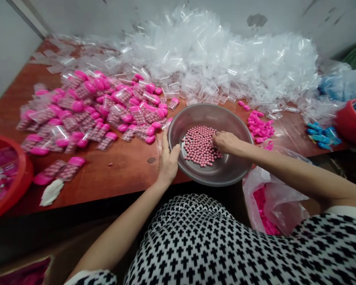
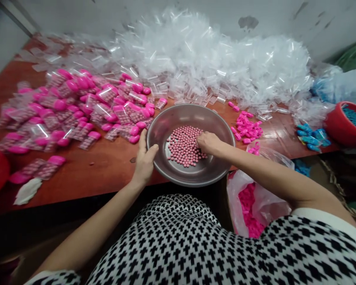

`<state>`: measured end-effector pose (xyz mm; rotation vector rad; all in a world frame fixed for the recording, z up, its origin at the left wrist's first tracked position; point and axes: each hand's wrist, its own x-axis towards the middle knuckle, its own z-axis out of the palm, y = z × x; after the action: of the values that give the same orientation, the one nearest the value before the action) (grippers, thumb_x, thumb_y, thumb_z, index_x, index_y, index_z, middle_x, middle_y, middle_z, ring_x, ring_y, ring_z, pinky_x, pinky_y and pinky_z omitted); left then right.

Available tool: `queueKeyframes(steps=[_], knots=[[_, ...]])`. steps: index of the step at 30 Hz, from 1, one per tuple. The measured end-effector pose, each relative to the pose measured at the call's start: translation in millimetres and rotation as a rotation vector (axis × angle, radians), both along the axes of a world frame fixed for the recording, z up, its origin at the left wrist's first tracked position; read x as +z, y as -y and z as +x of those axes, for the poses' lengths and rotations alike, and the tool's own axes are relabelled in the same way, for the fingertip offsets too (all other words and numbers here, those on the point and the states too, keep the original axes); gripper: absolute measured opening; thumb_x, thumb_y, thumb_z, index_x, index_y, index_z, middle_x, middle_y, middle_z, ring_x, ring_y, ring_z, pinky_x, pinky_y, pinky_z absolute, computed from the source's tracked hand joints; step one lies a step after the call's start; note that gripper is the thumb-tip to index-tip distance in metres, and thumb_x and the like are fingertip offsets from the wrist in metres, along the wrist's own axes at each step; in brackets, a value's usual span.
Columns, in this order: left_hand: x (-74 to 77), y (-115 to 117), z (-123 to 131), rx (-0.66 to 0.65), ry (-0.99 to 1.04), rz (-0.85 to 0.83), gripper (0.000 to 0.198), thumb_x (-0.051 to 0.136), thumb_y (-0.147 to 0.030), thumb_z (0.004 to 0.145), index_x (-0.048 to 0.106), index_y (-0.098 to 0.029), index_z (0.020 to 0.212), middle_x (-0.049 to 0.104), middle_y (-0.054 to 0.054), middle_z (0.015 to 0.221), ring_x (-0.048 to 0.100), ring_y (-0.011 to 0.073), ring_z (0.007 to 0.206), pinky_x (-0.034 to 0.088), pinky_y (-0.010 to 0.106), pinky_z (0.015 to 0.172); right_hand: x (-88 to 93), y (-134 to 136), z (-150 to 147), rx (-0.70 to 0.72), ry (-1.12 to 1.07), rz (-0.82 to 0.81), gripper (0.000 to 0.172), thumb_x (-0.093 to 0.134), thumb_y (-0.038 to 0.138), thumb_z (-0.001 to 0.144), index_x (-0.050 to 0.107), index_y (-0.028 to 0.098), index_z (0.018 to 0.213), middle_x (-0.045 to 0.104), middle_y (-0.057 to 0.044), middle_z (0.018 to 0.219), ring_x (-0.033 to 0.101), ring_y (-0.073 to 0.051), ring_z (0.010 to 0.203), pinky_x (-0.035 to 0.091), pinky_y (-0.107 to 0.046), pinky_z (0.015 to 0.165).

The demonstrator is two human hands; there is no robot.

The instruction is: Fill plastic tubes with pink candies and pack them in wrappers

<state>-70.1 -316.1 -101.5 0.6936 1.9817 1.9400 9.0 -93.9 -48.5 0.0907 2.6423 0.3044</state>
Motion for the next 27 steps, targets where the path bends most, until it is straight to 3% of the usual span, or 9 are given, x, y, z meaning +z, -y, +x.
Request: queueKeyframes(steps=[4,7,11,14,17,19,22,27], knots=[[7.7,-16.5,16.6,-0.01,0.043,-0.028,0.068,0.049,-0.034,0.094,0.022,-0.026,0.155,0.022,0.007,0.164,0.021,0.0244,0.151,0.013,0.045,0.125,-9.9,23.4,-29.5,0.084,-0.064,-0.113,0.027,0.045,0.014,0.092,0.064,0.007,0.111,0.068,-0.019,0.112,0.065,-0.025,0.103,0.047,-0.03,0.081],[5.2,-20.9,18.7,-0.049,0.045,-0.052,0.066,0.047,-0.04,0.096,0.021,-0.027,0.155,0.024,0.007,0.164,0.02,0.0243,0.152,0.015,0.047,0.124,-13.6,36.0,-43.5,0.103,-0.178,-0.36,0.022,0.056,0.021,0.088,0.063,0.009,0.105,0.068,-0.016,0.107,0.063,-0.022,0.095,0.045,-0.029,0.081],[9.4,-9.6,9.1,-0.049,-0.131,-0.132,0.071,0.049,-0.05,0.095,0.02,-0.027,0.155,0.021,0.011,0.164,0.019,0.0274,0.152,0.017,0.051,0.123,-10.8,24.0,-38.9,-0.133,-0.293,-0.825,0.023,0.068,0.017,0.073,0.062,0.013,0.095,0.066,-0.004,0.089,0.058,-0.016,0.079,0.045,-0.028,0.075],[29.0,-3.9,-0.8,0.034,-0.497,-0.14,0.07,0.055,-0.045,0.093,0.026,-0.024,0.154,0.03,0.013,0.161,0.023,0.0275,0.151,0.018,0.051,0.123,0.0,9.4,-23.1,-0.368,-0.321,-1.272,0.034,0.071,0.017,0.066,0.061,0.016,0.099,0.065,0.0,0.09,0.06,-0.014,0.081,0.05,-0.028,0.077],[52.9,-14.7,-9.4,-0.058,-0.668,-0.137,0.059,0.055,-0.032,0.093,0.038,-0.019,0.148,0.048,0.014,0.15,0.043,0.0259,0.141,0.032,0.047,0.119,15.8,5.2,-6.8,-0.55,-0.379,-1.541,0.039,0.075,0.018,0.063,0.062,0.017,0.1,0.067,0.001,0.089,0.064,-0.014,0.082,0.053,-0.028,0.078],[63.1,-29.8,-13.4,-0.205,-0.584,-0.176,0.05,0.056,-0.028,0.091,0.05,-0.017,0.14,0.059,0.013,0.14,0.057,0.0262,0.128,0.043,0.045,0.11,25.4,6.8,1.7,-0.593,-0.455,-1.609,0.038,0.076,0.018,0.063,0.063,0.017,0.099,0.069,0.0,0.088,0.065,-0.013,0.08,0.055,-0.029,0.077],[66.8,-53.2,-15.7,-0.409,-0.291,-0.156,0.039,0.06,-0.025,0.086,0.066,-0.019,0.123,0.071,0.009,0.121,0.067,0.0267,0.111,0.052,0.044,0.1,33.9,8.1,11.6,-0.575,-0.546,-1.604,0.035,0.077,0.024,0.066,0.064,0.016,0.097,0.07,-0.001,0.087,0.067,-0.014,0.078,0.057,-0.03,0.076],[64.2,-73.8,-13.2,-0.524,0.402,0.065,0.034,0.077,-0.029,0.071,0.072,-0.016,0.103,0.075,0.009,0.105,0.071,0.0253,0.096,0.057,0.045,0.092,36.3,-2.4,26.2,-0.48,-0.685,-1.528,0.047,0.077,0.027,0.07,0.057,0.02,0.112,0.07,-0.003,0.097,0.068,-0.016,0.089,0.057,-0.032,0.08]])
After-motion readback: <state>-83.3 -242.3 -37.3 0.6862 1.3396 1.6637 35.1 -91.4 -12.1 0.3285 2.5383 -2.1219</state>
